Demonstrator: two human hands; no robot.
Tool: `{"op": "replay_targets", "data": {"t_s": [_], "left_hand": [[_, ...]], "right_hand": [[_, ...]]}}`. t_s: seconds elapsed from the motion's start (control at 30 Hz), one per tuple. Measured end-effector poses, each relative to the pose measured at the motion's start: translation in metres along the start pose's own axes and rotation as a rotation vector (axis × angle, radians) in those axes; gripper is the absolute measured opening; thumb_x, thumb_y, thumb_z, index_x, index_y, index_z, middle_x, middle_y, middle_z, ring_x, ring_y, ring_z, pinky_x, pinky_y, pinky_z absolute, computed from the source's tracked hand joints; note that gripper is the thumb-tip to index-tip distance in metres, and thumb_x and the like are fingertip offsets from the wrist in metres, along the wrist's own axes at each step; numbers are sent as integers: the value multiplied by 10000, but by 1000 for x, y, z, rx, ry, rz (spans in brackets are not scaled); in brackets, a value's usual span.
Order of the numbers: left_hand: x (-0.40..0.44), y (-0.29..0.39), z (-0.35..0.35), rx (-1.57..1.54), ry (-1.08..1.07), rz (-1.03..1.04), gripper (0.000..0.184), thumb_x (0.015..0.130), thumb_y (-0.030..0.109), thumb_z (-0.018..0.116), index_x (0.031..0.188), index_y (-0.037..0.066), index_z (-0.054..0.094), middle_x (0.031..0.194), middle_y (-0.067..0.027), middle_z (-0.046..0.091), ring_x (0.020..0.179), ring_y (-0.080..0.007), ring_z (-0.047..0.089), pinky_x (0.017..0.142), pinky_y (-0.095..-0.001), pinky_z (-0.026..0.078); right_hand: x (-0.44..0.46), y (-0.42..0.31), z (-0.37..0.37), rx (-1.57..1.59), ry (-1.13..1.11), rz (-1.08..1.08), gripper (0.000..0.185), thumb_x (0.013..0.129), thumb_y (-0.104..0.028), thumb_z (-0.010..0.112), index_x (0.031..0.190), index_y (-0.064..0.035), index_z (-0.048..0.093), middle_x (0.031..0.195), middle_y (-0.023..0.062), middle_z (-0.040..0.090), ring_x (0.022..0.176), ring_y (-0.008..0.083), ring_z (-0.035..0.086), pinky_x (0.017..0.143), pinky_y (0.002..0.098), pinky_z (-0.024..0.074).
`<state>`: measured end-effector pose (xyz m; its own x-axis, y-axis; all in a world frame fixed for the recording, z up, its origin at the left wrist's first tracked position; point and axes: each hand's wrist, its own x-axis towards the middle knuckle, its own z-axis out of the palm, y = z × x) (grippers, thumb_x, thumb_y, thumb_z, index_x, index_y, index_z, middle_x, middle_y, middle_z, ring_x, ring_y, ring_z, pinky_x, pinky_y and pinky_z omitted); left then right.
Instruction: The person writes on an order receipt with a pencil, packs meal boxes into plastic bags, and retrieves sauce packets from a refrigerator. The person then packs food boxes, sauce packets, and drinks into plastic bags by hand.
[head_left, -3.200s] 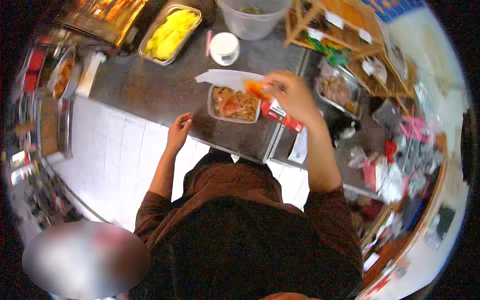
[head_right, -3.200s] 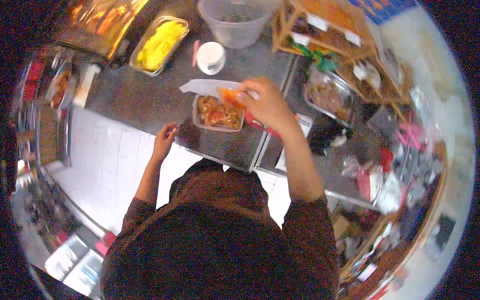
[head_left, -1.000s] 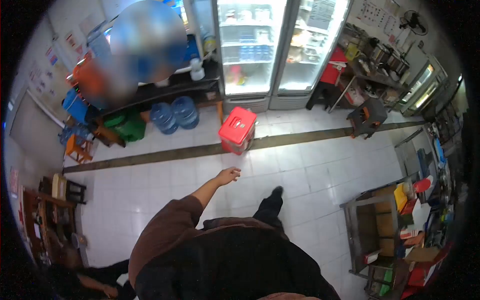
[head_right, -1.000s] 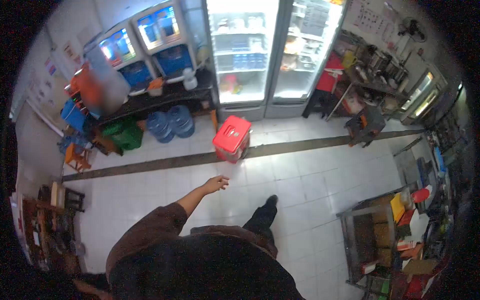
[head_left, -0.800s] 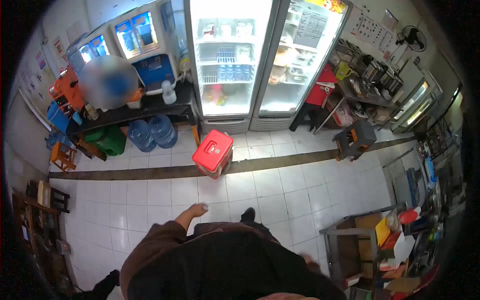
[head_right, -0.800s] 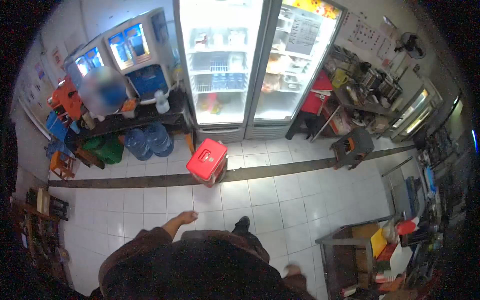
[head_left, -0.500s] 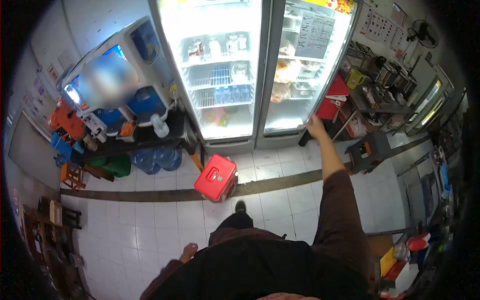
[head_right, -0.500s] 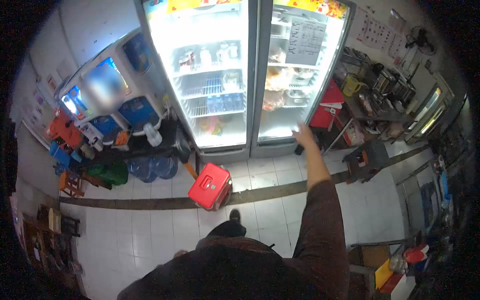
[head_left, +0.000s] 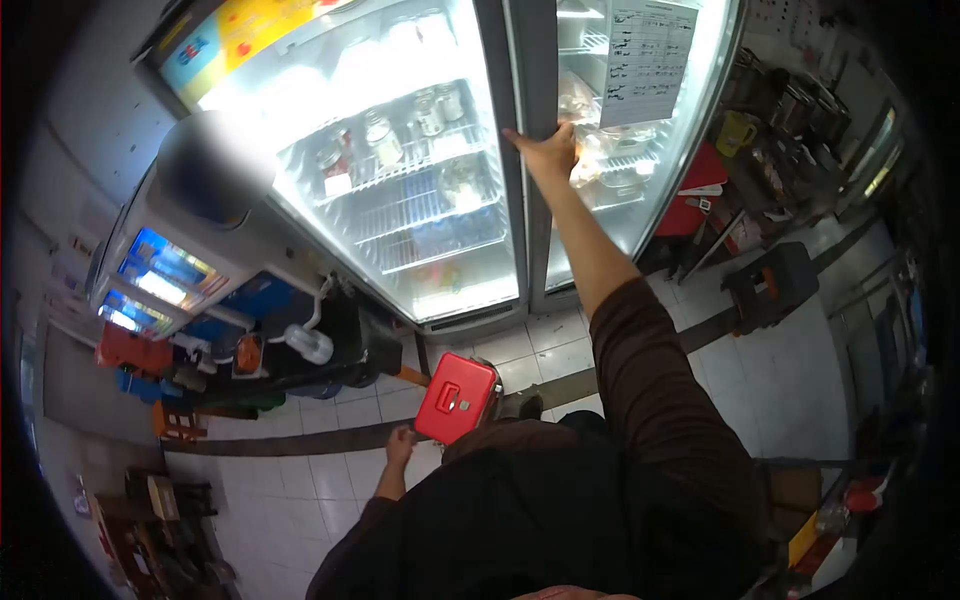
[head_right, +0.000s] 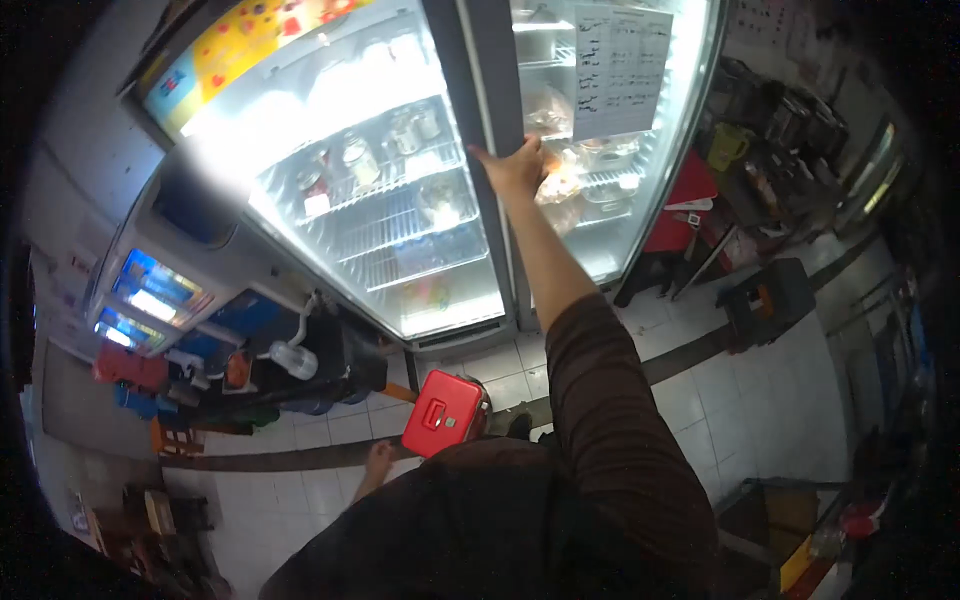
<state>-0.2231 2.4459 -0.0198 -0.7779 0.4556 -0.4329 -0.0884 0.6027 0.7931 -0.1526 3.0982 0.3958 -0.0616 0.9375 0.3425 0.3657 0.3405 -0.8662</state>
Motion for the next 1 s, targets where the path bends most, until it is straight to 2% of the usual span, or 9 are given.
{"op": "replay_targets", "data": {"t_s": [0.1,0.2,0.27,0.47,0.6,0.73,0.8,0.9,1.0], "left_hand": [[123,33,5,107,-156,26,365,960,322,617,1216,65,663,991,-148,737,903,-238,723,806,-398,564],[178,103,44,748,-245,126,358,942,351,633,1142,56,659,1005,-154,734,878,-286,712,821,-423,560],[196,169,104,833,-289,184,399,913,367,635,1151,49,676,1114,-205,710,1051,-385,680,922,-459,533],[224,392,333,597,-769,894,324,915,256,674,1199,99,650,1212,-169,643,1135,-346,597,992,-441,472],[247,530,439,651,-476,1066,527,884,332,688,1343,107,563,1450,-149,489,1378,-341,422,1124,-482,376],[296,587,506,1393,-316,639,638,954,453,568,1500,148,437,1595,-67,386,1471,-282,343,1200,-472,294],[394,514,558,826,164,891,531,1000,387,463,1477,153,470,1559,-37,442,1430,-239,410,1201,-410,321],[397,494,561,931,309,990,535,888,350,560,1376,131,573,1467,-128,528,1373,-307,470,1165,-467,359],[326,541,519,1038,72,964,545,821,291,646,1338,126,597,1355,-146,608,1316,-349,507,1130,-480,381]], "right_hand": [[-32,32,-22,244,176,-147,711,720,-507,880,1127,-21,558,1058,113,619,1027,256,614,907,387,468],[-73,70,-134,636,-81,-74,367,1062,-364,498,1215,-40,583,1093,32,594,1035,129,548,922,300,415],[-86,153,-195,769,-23,82,364,1083,-366,430,1243,-83,595,1159,15,609,1057,132,564,923,333,427],[-154,344,-355,798,209,891,453,1042,-410,464,1403,-148,544,1408,19,544,1295,206,476,1111,435,334],[-108,398,-417,912,496,731,504,1031,-414,465,1465,-159,461,1480,50,458,1315,232,417,1127,454,273],[-38,438,-468,852,779,734,547,1027,-427,461,1490,-136,430,1517,54,425,1349,244,404,1159,458,265],[-25,475,-493,821,779,747,564,1028,-442,453,1504,-141,416,1535,60,409,1367,249,401,1164,468,273],[4,487,-499,718,808,813,593,1028,-472,434,1527,-154,390,1568,75,375,1409,250,377,1168,482,290],[11,513,-471,615,719,1012,560,1022,-445,454,1491,-141,418,1511,84,410,1370,241,402,1126,459,332]]}}
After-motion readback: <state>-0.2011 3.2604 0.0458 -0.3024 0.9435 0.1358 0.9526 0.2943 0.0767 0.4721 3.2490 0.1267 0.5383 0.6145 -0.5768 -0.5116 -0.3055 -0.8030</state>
